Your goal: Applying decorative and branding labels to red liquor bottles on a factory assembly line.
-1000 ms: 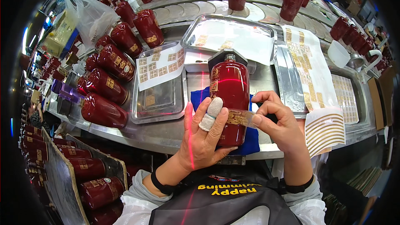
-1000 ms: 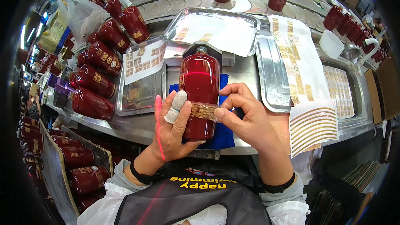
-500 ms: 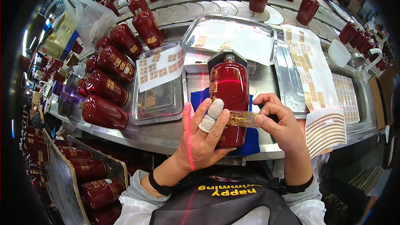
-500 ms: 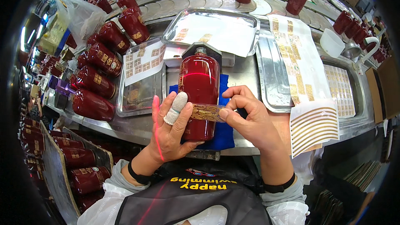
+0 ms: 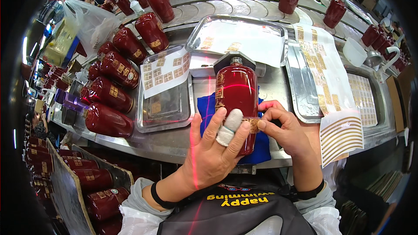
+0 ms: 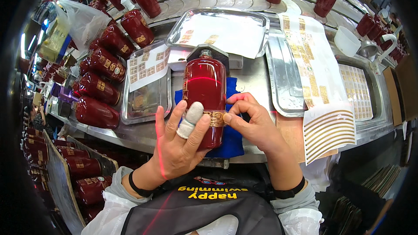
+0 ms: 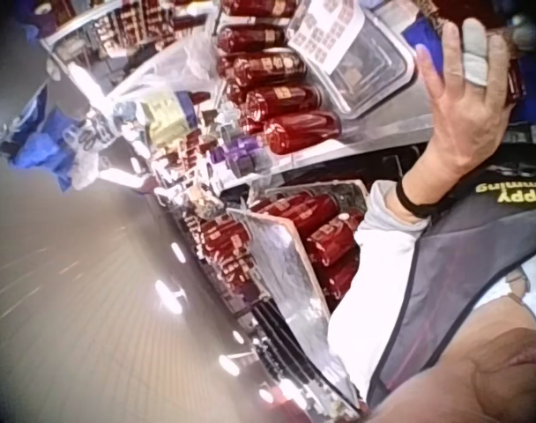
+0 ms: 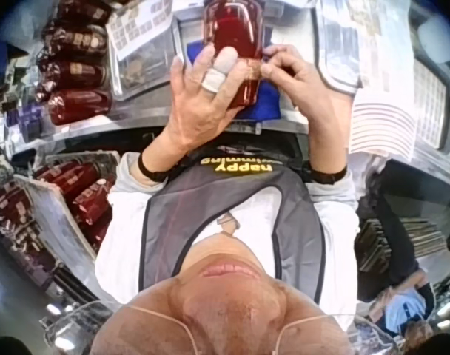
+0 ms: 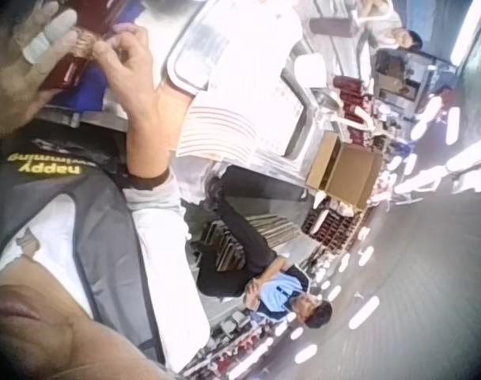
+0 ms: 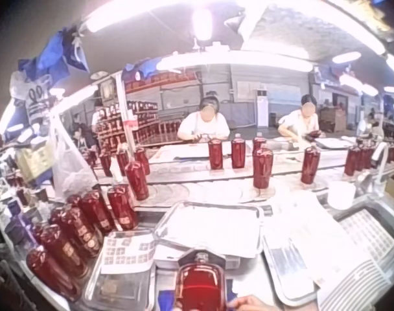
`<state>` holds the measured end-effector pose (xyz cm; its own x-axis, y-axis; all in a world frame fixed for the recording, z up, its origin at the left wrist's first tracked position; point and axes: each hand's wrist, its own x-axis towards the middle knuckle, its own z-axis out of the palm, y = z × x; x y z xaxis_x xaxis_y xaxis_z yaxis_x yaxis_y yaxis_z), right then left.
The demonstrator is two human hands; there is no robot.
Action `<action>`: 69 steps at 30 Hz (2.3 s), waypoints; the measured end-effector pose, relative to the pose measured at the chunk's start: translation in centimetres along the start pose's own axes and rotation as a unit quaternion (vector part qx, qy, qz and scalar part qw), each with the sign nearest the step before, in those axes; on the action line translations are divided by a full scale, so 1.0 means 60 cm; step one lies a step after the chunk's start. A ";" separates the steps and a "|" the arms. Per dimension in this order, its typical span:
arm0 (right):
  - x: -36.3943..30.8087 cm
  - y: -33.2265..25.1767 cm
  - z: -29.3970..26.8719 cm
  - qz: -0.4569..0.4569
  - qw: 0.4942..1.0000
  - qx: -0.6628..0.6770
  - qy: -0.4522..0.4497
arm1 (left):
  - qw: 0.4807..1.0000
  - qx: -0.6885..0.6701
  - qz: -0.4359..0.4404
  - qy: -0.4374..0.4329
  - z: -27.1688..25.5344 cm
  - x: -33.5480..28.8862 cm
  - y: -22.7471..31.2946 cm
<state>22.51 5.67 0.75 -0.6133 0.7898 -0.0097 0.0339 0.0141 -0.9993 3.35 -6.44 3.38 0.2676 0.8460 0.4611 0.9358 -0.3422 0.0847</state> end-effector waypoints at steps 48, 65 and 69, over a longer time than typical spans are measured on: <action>-0.062 -0.017 0.009 -0.087 0.979 -0.034 0.179 | 0.980 -0.157 -0.047 0.117 0.044 -0.037 -0.042; -0.065 0.006 0.034 -0.274 0.881 -0.385 0.015 | 0.976 -0.168 -0.076 0.120 0.057 -0.042 -0.035; -0.062 -0.009 0.040 -0.299 0.870 -0.392 0.014 | 0.969 -0.217 -0.082 0.080 0.052 -0.038 -0.043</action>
<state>22.91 1.26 1.23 -0.6869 0.5128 0.5149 0.2504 0.8322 -0.4947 1.03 -6.22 -0.64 0.0510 0.8411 0.5385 0.7694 -0.3768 0.5157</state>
